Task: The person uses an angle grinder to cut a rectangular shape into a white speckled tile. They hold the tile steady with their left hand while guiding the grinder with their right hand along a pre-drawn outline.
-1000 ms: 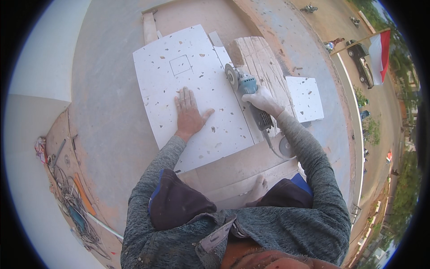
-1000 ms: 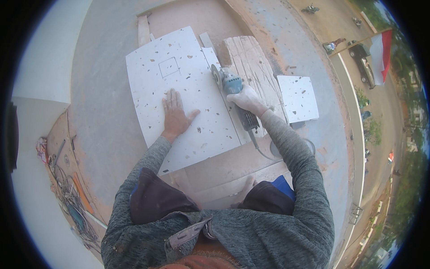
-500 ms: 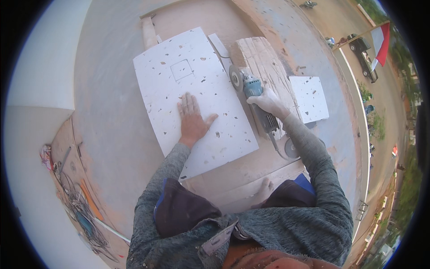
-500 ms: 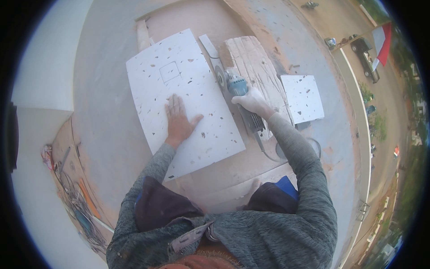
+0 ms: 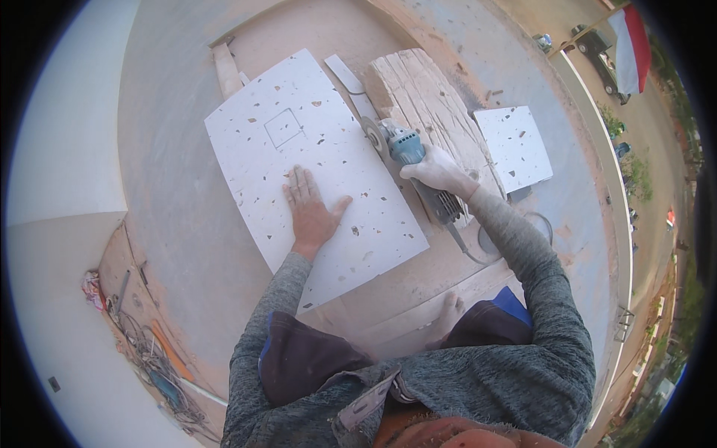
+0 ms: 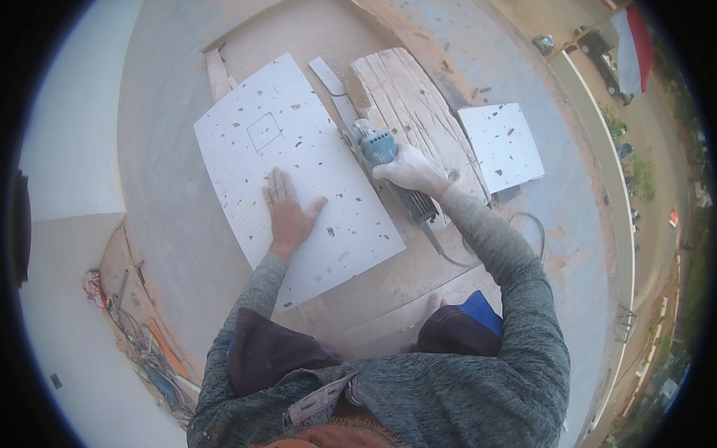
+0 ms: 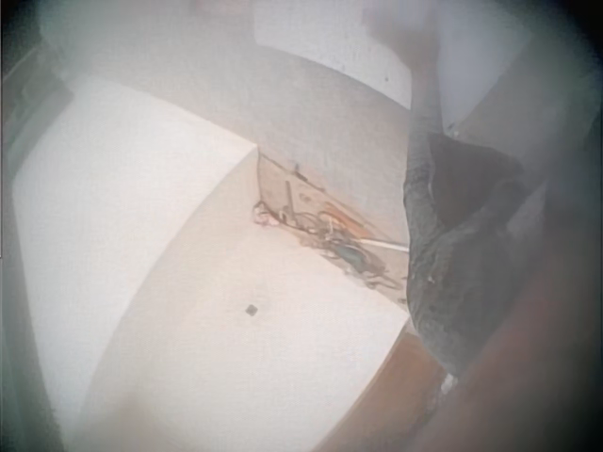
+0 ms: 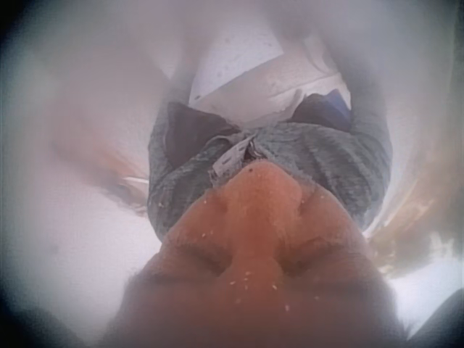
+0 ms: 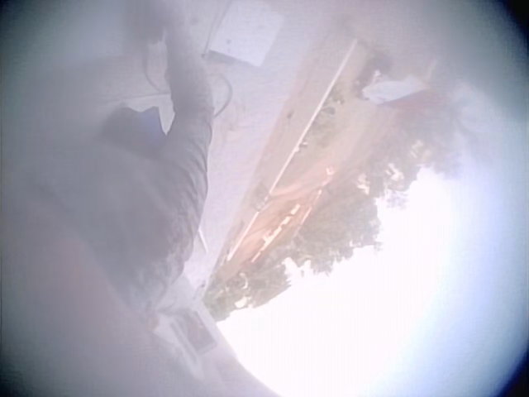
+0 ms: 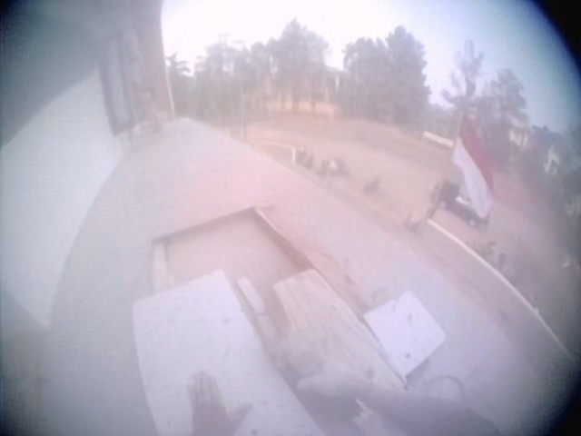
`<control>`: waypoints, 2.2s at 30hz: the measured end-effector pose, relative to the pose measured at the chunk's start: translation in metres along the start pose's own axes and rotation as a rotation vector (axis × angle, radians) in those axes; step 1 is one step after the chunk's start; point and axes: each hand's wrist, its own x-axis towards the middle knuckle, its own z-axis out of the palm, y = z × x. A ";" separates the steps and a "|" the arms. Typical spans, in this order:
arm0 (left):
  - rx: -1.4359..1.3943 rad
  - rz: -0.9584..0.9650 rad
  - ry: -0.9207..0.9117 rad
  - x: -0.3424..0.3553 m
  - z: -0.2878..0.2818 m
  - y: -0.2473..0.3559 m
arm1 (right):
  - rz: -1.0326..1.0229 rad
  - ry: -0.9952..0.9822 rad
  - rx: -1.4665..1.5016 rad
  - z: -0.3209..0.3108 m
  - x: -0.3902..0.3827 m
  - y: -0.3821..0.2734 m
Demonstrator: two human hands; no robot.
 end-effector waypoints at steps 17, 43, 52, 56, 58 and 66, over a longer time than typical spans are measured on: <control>0.029 0.019 0.020 -0.002 0.002 -0.001 | -0.051 -0.008 0.021 -0.001 0.021 -0.003; -0.132 0.004 0.087 -0.006 0.001 -0.006 | -0.004 0.041 0.223 -0.018 0.014 -0.002; -0.157 -0.812 0.400 -0.066 -0.003 -0.074 | -0.016 0.093 0.652 -0.024 -0.035 0.055; -0.329 -0.871 0.353 -0.056 -0.024 -0.087 | -0.028 0.098 0.746 -0.017 -0.051 0.055; -0.287 -0.920 0.355 -0.052 -0.016 -0.112 | -0.043 0.082 0.788 -0.011 -0.053 0.056; -0.407 -0.805 0.478 -0.046 -0.003 -0.125 | -0.154 0.007 0.864 0.022 -0.057 0.045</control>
